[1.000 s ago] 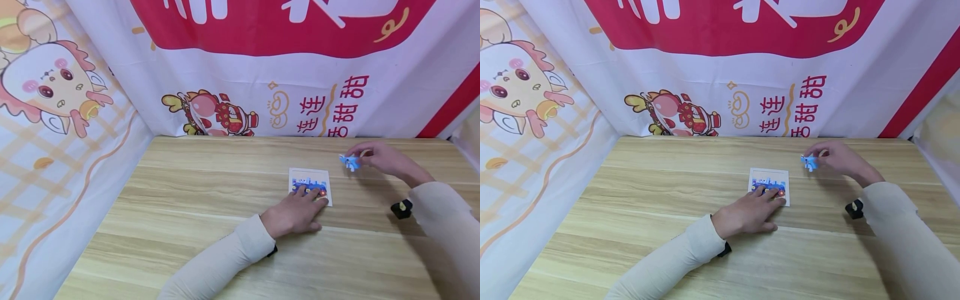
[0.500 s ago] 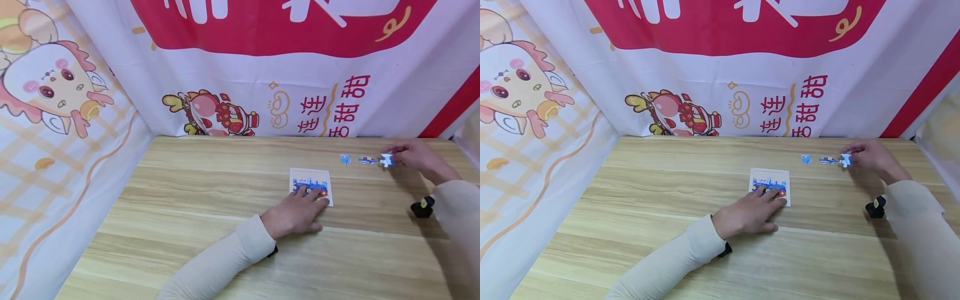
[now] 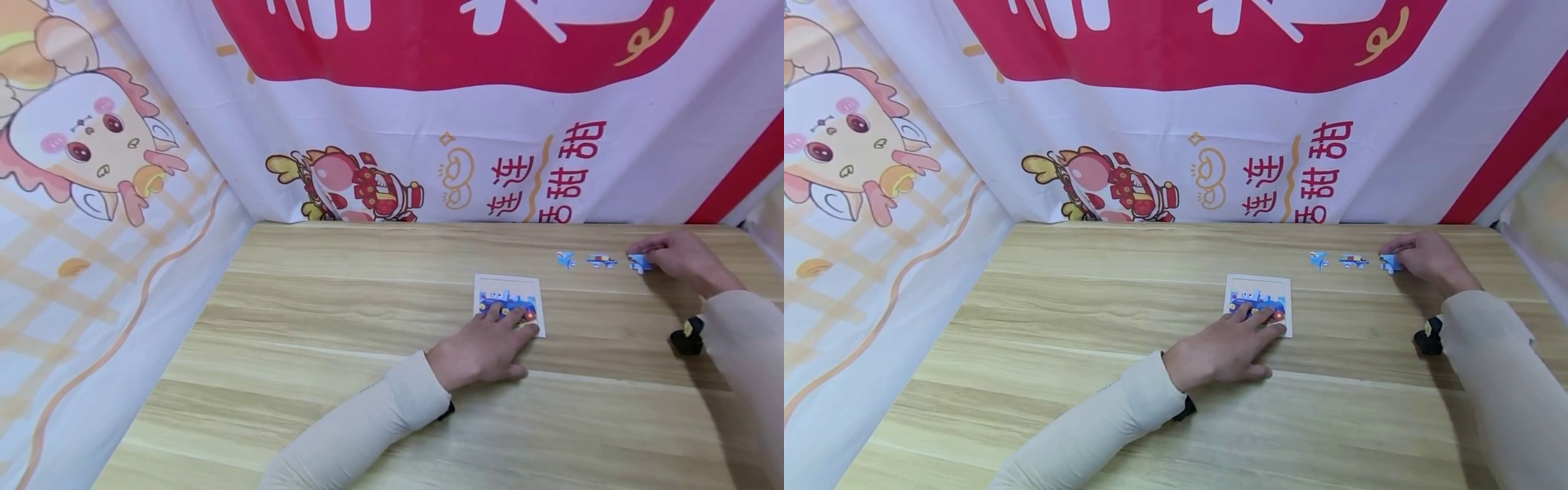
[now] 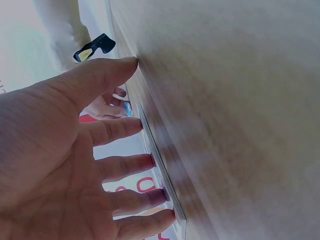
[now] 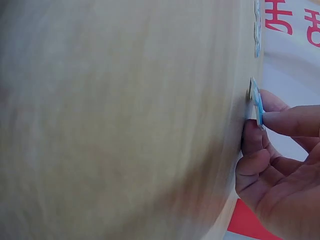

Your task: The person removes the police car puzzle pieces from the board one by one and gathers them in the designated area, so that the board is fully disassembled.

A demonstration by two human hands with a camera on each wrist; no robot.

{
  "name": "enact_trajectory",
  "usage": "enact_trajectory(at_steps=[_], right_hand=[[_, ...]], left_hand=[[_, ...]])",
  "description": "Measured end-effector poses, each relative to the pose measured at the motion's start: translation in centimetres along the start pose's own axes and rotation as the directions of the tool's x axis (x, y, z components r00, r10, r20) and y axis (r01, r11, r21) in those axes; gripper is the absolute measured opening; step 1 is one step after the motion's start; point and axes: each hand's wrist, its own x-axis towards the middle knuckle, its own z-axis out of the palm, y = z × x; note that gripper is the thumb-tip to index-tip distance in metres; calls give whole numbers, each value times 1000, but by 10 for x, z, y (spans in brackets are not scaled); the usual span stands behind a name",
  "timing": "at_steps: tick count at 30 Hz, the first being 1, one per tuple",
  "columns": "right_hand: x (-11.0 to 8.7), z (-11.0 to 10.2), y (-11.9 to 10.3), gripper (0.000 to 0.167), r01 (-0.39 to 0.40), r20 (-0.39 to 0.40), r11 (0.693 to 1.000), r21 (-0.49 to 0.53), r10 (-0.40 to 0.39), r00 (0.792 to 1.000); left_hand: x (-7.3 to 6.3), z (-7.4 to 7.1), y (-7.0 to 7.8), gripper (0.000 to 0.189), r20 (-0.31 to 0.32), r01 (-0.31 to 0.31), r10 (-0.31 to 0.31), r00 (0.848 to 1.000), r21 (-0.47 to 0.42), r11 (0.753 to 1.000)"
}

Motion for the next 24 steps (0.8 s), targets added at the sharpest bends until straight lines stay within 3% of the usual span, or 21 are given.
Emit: enact_trajectory(at_steps=[9, 24], right_hand=[[3, 5, 0, 34, 39, -83, 996, -74, -45, 995], [3, 5, 0, 35, 72, -87, 992, -102, -81, 993]], left_hand=[[0, 1, 0, 70, -14, -9, 10, 1000, 33, 999], [1, 1, -1, 72, -4, -7, 7, 1000, -1, 1000]])
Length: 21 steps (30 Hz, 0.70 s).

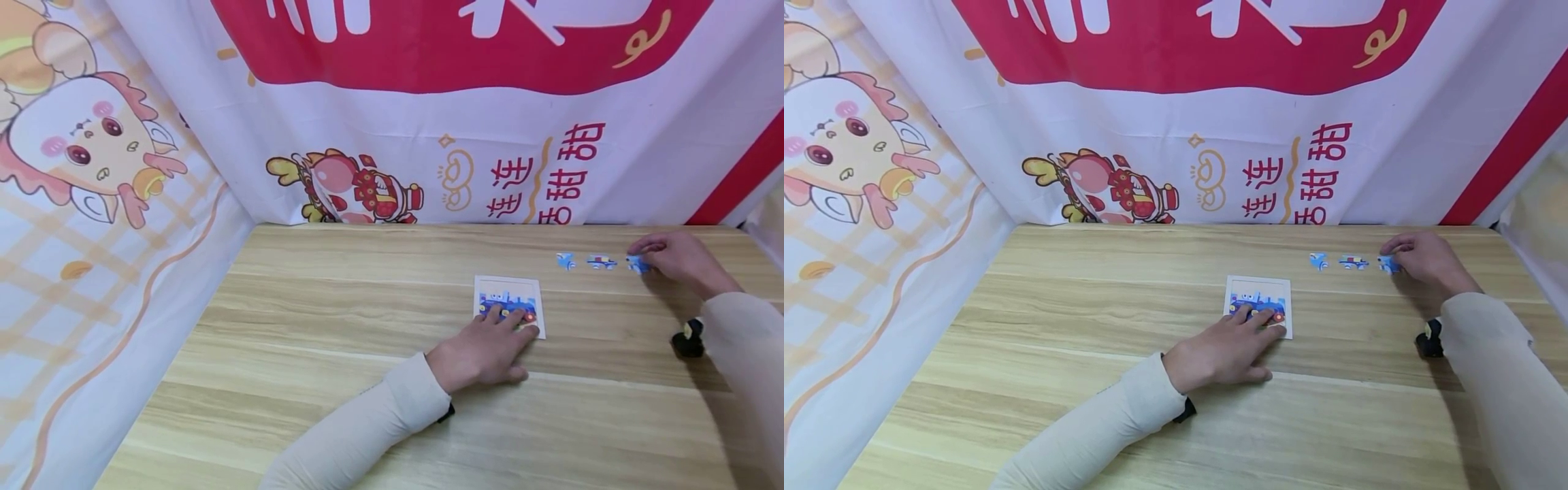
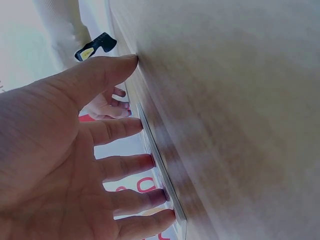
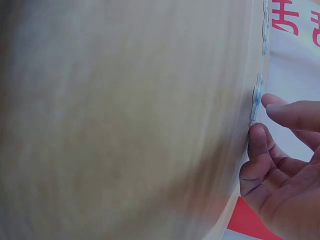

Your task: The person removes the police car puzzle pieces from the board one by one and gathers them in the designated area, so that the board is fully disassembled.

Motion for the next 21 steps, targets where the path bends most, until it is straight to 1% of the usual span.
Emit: enact_trajectory(at_steps=[11, 21], right_hand=[[-2, -1, -3, 33, -9, 40, 1000, 22, 8, 999], [-1, 0, -2, 33, -8, 31, 1000, 23, 7, 999]], left_hand=[[0, 1, 0, 72, -2, -3, 3, 1000, 1, 1000], [1, 0, 0, 72, 14, 4, -4, 1000, -16, 1000]])
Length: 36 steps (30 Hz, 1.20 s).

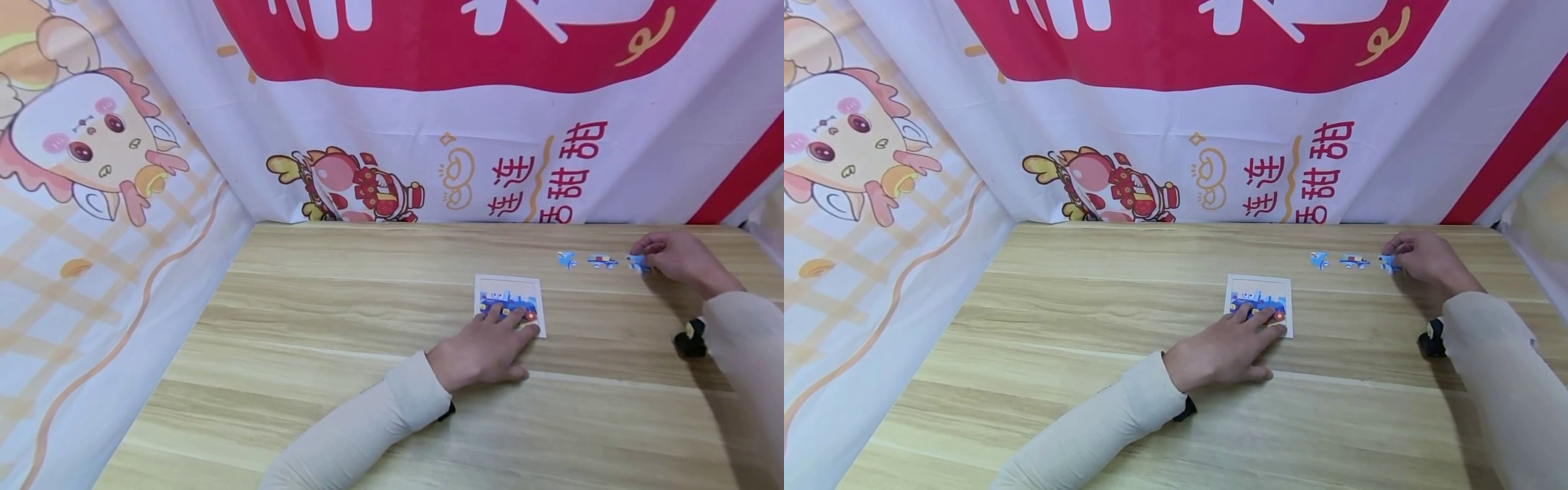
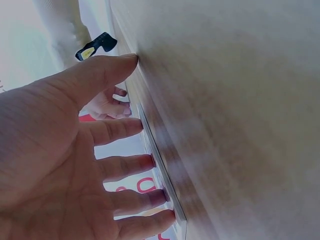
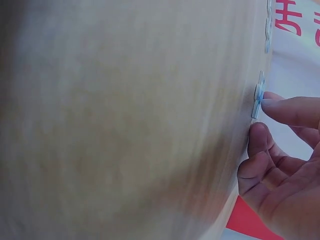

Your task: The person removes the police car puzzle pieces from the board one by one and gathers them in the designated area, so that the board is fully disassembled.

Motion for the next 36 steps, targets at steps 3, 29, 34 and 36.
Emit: enact_trajectory(at_steps=[3, 29, 34, 36], right_hand=[[-3, 0, -6, 34, 13, -11, 1000, -1, -13, 1000], [-16, 82, -172, 18, 424, 206, 903, 73, -429, 879], [-16, 93, -186, 17, 461, 243, 881, 105, -472, 847], [-15, 97, -189, 18, 481, 262, 869, 115, -494, 829]], left_hand=[[0, 0, 0, 72, -1, 2, -2, 1000, 15, 1000], [0, -1, 3, 67, -40, -7, 8, 999, 35, 999], [0, -1, 3, 66, -40, -5, 7, 999, 39, 999], [0, -1, 3, 65, -44, -8, 10, 999, 43, 999]])
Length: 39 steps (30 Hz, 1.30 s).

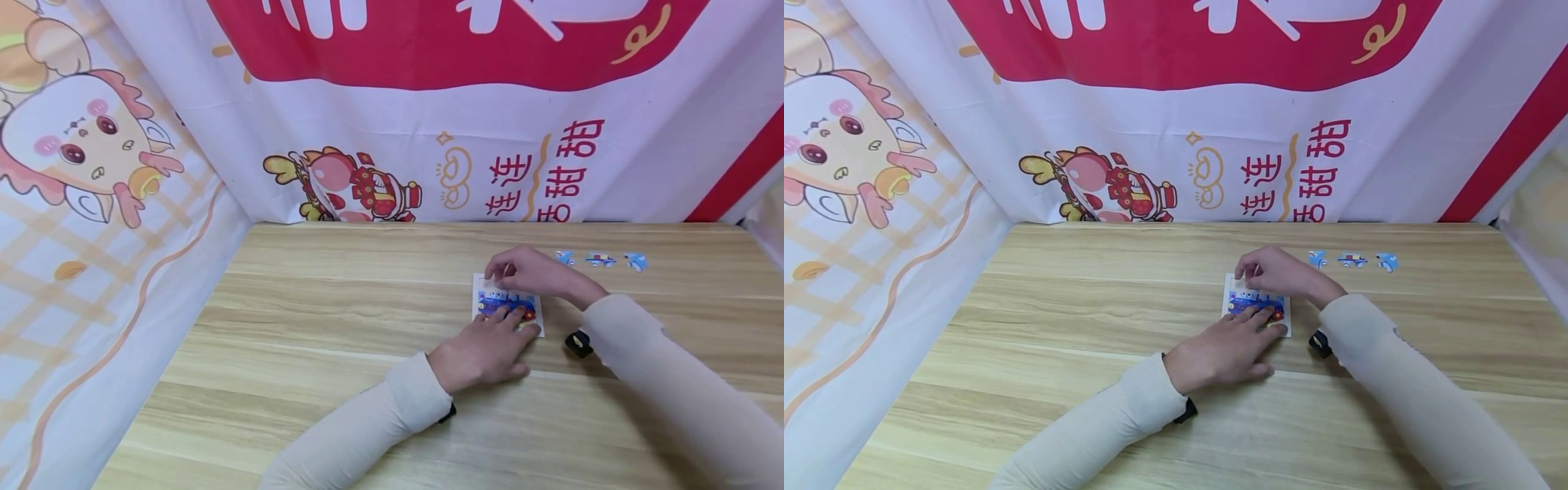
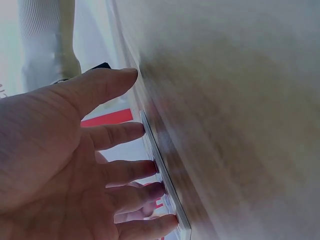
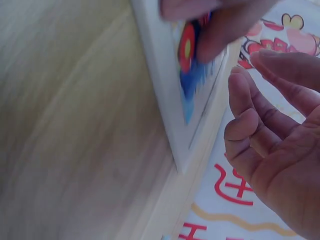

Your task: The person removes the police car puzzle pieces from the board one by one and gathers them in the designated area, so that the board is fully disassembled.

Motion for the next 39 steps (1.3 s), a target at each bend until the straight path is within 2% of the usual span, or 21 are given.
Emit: enact_trajectory(at_steps=[4, 7, 25, 39], right_hand=[[5, 5, -1, 20, 5, 54, 1000, -5, -5, 999], [7, 7, -3, 22, -23, 79, 1000, -3, 24, 997], [14, 11, -9, 22, -92, 91, 996, 17, 90, 992], [15, 10, -8, 25, -148, 115, 988, 48, 142, 983]], left_hand=[[0, 1, 0, 64, -14, -8, 8, 1000, 12, 1000], [1, 2, 0, 64, -20, -12, 12, 1000, 16, 1000], [0, 0, 1, 68, 17, -5, 5, 1000, -31, 999], [1, 0, 1, 68, 15, -5, 5, 1000, -12, 1000]])
